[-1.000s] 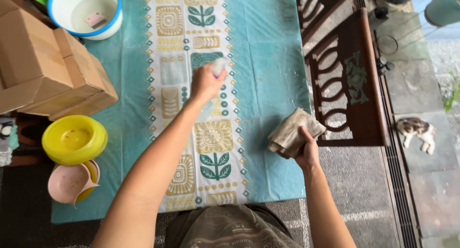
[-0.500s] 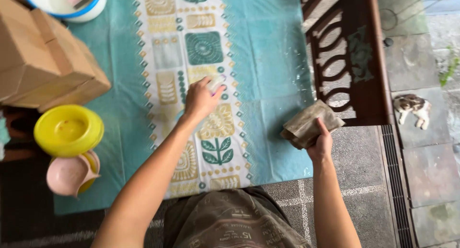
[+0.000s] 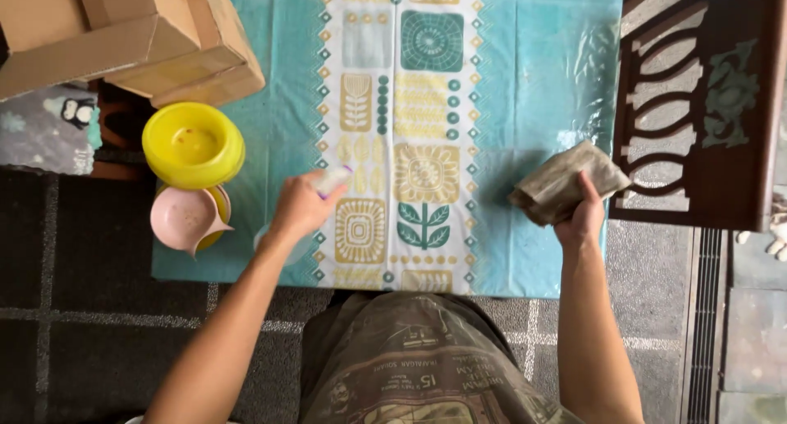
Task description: Wet a rag at the sink, then spray and wipe down a dining table.
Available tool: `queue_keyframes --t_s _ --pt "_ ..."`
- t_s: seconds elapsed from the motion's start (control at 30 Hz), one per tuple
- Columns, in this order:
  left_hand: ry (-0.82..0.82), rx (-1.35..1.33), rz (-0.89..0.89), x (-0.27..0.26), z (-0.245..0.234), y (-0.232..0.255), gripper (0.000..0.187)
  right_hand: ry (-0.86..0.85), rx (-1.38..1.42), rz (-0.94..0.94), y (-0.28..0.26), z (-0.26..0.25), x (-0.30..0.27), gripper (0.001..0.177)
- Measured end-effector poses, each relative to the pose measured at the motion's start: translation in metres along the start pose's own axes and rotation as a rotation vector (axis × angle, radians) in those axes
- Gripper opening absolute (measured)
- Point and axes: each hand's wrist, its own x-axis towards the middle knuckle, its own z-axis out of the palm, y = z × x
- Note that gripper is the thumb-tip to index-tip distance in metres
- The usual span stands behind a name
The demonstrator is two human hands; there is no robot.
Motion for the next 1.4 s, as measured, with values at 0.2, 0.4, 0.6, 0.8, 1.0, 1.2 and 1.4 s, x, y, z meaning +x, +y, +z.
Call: queue_keyframes --t_s 0.2,0.4,0.6,0.8,1.0,1.2,1.4 --pt "-0.530 0.063 -0.192 -0.014 0.043 0.065 0.032 0.127 -0.032 -0.204 -0.008 -0.014 -0.015 0.052" --pt "-0.611 -0.011 0.378 -0.015 0.118 0.108 0.032 0.214 -0.061 -0.417 -0.019 -0.063 -0.051 0.041" --pt "-0.696 0.014 0.548 -0.018 0.168 0.117 0.030 0.351 -0.054 -0.488 -0.029 -0.110 -0.087 0.041" --pt "-0.790 0.078 0.221 -0.014 0.097 0.093 0.022 0.350 -0.836 -0.684 -0.029 -0.066 -0.129 0.063" --pt "-0.292 0.020 0.279 -0.016 0.008 0.021 0.022 0.261 -1.970 -0.584 0.029 -0.081 -0.102 0.079" --pt "0.338 -0.137 0.382 -0.029 -0.048 -0.012 0.023 0.114 -1.983 -0.450 0.033 -0.044 -0.106 0.090" --pt "0.446 -0.356 0.189 -0.028 -0.030 -0.056 0.032 0.084 -2.054 -0.519 0.105 -0.048 -0.098 0.089"
